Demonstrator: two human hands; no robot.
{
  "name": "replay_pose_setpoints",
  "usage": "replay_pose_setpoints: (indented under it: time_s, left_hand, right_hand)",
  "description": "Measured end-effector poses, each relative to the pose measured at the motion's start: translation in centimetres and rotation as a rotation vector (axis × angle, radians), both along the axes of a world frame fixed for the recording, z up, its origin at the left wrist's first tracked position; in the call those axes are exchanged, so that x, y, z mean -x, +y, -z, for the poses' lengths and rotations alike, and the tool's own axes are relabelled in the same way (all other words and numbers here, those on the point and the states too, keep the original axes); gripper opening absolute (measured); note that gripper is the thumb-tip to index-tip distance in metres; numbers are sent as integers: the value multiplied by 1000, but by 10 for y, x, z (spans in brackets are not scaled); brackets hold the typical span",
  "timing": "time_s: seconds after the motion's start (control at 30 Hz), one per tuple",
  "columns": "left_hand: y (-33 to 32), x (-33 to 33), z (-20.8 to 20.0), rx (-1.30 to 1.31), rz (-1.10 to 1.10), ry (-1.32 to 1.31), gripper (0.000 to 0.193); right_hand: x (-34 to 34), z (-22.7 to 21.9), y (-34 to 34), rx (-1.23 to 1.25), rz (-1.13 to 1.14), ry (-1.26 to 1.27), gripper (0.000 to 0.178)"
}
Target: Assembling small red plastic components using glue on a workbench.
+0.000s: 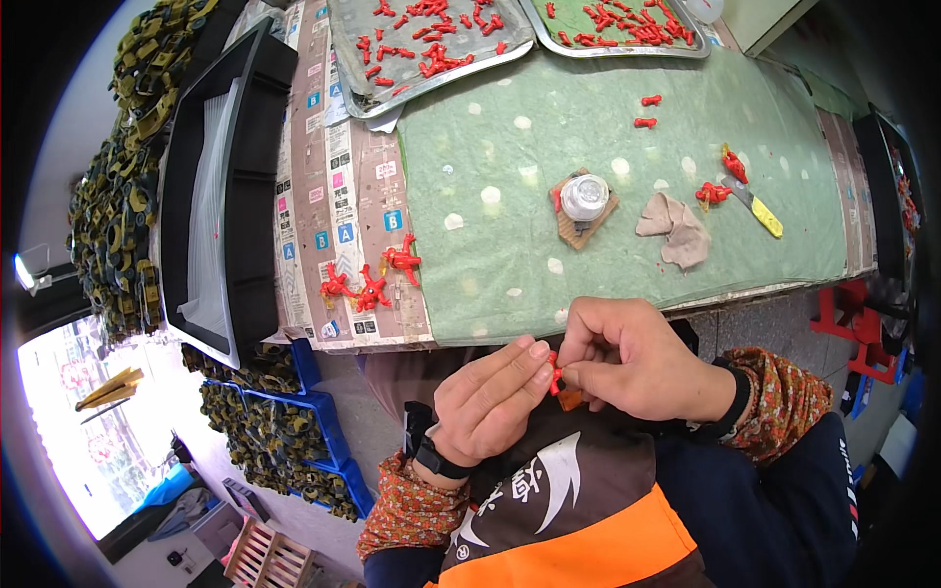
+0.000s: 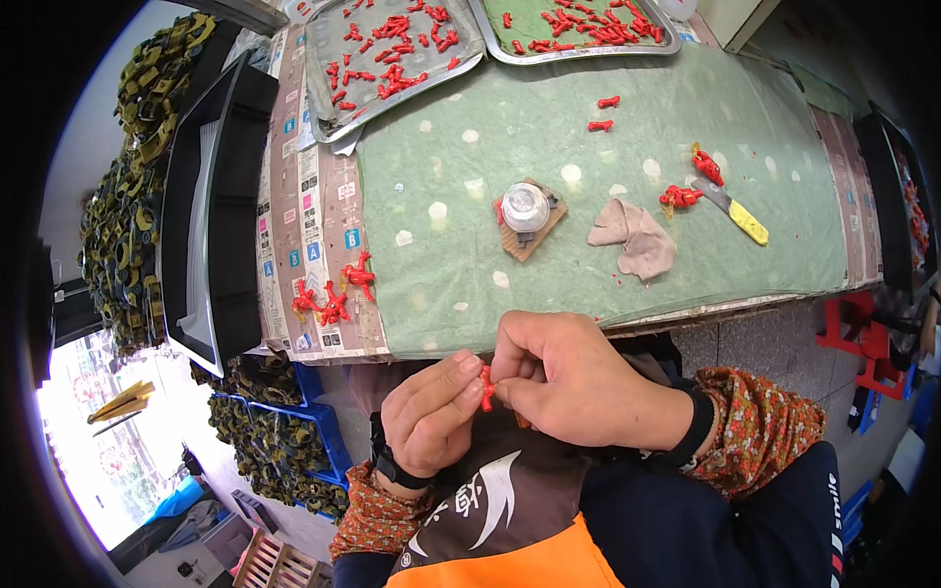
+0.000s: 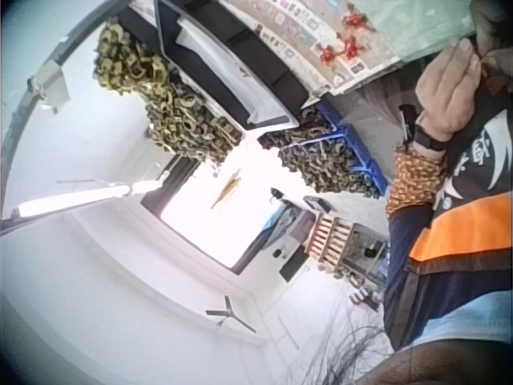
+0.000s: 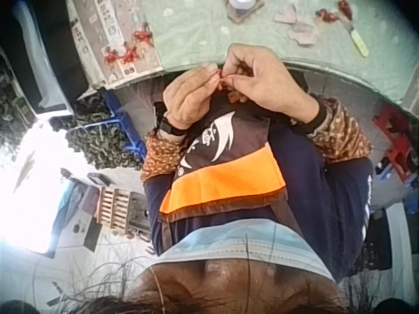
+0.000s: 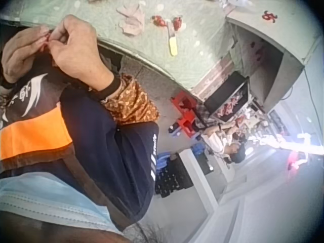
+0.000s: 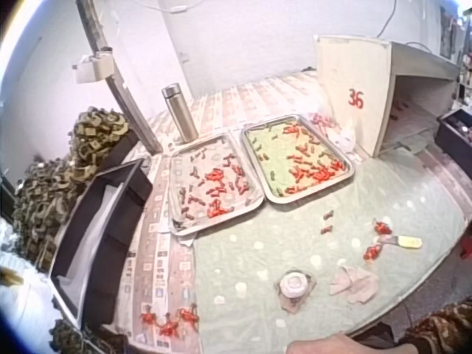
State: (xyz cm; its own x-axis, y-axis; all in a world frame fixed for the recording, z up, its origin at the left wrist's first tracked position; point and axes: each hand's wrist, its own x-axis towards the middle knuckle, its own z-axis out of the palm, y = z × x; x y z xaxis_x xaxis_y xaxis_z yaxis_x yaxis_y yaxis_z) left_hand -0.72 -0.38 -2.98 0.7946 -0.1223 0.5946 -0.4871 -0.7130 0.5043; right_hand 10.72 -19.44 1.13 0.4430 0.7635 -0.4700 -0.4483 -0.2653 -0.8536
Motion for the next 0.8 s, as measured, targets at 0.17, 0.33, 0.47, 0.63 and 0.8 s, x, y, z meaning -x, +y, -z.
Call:
replay_pose_setpoints:
  time_s: [0.17, 0.33, 0.47, 0.63, 0.8]
  left_hand:
    - [-1, 1, 1, -13, 6, -5, 18]
    - [-3, 1, 3, -5, -1, -14, 17]
    - [-4, 2, 1, -17, 9, 3, 23]
    - [-4, 0, -1, -36, 29, 9, 28]
    - [-4, 1, 0, -52, 25, 2, 26]
  right_hand:
    - [-1, 0, 0, 1, -9, 0, 10]
    - [0, 2, -2, 1, -13, -14, 10]
    - [-1, 3, -3, 4, -16, -15, 9]
    - [-3, 3, -3, -2, -25, -3, 8]
    - [-3, 3, -3, 10, -37, -26, 8]
